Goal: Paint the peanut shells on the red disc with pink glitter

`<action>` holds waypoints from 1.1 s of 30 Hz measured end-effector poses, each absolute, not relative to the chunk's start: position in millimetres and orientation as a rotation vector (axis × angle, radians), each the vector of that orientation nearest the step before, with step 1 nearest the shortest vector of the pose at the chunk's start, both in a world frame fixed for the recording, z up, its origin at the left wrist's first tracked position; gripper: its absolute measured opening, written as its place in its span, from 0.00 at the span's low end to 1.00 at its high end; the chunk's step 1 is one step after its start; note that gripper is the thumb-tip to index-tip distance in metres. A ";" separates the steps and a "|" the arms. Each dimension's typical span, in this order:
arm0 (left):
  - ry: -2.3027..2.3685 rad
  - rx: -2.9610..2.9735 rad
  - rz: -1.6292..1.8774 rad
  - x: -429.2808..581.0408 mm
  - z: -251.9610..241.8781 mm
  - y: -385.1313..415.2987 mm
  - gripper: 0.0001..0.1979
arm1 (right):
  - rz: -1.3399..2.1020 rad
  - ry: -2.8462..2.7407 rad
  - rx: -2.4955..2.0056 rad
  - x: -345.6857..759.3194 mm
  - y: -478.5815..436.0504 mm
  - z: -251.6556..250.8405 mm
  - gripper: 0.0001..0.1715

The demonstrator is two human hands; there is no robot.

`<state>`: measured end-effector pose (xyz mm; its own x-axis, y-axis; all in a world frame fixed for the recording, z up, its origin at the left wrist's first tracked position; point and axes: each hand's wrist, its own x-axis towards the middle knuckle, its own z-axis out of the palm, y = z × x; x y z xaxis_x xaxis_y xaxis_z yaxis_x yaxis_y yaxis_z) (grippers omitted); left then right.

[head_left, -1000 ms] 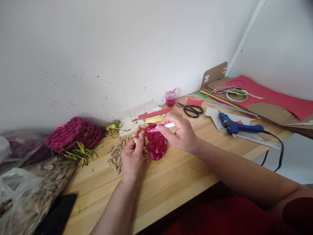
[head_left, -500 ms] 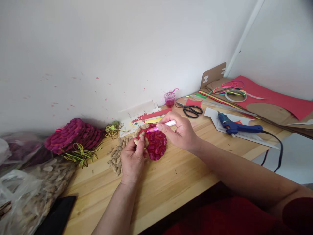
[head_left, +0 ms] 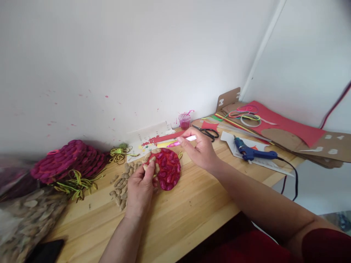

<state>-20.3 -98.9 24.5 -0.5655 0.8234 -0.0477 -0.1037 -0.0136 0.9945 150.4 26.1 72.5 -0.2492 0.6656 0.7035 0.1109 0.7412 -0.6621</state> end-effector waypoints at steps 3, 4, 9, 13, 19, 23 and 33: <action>1.507 0.679 1.654 -20.0 26.0 -96.5 0.23 | 0.711 -1.691 -0.779 157.5 57.2 86.9 0.14; 1.496 0.656 1.647 -19.4 26.8 -95.9 0.24 | 0.683 -1.672 -0.819 159.3 71.0 93.0 0.14; 1.483 0.587 1.615 -17.1 29.7 -94.2 0.28 | 0.318 -1.852 -1.280 157.1 140.4 117.0 0.13; 1.486 0.602 1.609 -17.7 28.4 -94.0 0.28 | 0.202 -2.018 -1.527 143.1 169.2 116.7 0.12; 1.468 0.616 1.592 -16.8 27.8 -94.2 0.27 | 0.159 -2.117 -1.621 127.3 179.2 104.5 0.14; 1.470 0.618 1.572 -15.8 29.8 -93.9 0.28 | 0.148 -2.154 -1.634 125.8 181.1 100.1 0.16; 1.494 0.709 1.506 -22.0 22.3 -95.1 0.25 | 0.115 -2.090 -1.583 130.7 181.6 106.9 0.15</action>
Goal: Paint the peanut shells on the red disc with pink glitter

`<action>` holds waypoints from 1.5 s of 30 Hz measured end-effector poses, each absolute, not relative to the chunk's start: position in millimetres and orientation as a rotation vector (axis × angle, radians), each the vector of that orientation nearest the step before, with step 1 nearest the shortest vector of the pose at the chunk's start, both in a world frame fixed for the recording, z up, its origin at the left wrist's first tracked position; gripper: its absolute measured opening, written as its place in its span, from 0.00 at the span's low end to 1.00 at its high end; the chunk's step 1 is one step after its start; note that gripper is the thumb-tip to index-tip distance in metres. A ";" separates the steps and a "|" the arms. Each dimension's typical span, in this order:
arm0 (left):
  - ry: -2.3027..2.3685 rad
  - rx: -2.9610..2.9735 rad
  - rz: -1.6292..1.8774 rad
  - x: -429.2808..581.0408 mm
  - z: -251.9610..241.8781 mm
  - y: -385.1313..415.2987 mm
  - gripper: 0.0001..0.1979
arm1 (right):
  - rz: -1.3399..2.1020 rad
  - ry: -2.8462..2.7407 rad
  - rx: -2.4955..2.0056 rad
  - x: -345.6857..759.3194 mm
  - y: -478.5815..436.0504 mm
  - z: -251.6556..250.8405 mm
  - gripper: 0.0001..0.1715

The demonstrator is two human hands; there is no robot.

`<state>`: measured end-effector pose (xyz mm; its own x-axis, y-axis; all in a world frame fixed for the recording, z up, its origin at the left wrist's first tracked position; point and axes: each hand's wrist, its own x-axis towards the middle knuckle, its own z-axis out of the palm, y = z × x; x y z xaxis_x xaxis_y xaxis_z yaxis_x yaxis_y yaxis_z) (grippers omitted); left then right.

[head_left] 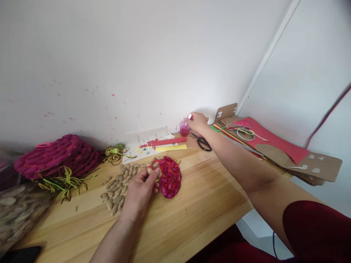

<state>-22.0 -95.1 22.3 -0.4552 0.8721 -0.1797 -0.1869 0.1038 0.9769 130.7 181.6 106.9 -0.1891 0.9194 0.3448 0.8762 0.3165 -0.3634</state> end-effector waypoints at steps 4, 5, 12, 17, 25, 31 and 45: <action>1.455 0.755 1.504 -21.2 24.5 -96.0 0.23 | 0.117 -2.073 -1.561 136.4 176.7 109.5 0.14; 1.448 0.768 1.500 -20.8 25.3 -96.0 0.24 | 0.121 -2.064 -1.552 138.6 174.5 111.2 0.13; 1.457 0.868 1.494 -20.4 26.2 -97.6 0.20 | 0.502 -1.746 -0.972 151.5 110.8 116.2 0.15; 1.490 0.916 1.501 -20.3 27.8 -99.4 0.19 | 0.804 -1.815 -0.671 151.1 38.3 106.0 0.22; 1.504 0.973 1.537 -16.5 32.8 -100.9 0.20 | 0.700 -1.816 -0.610 142.6 7.8 82.5 0.12; 1.555 1.079 1.531 -17.6 34.1 -101.9 0.19 | 0.598 -1.873 -0.503 138.0 -6.9 77.1 0.08; 1.579 1.149 1.544 -15.7 35.9 -102.7 0.15 | 0.583 -1.897 -0.480 140.8 0.0 73.8 0.07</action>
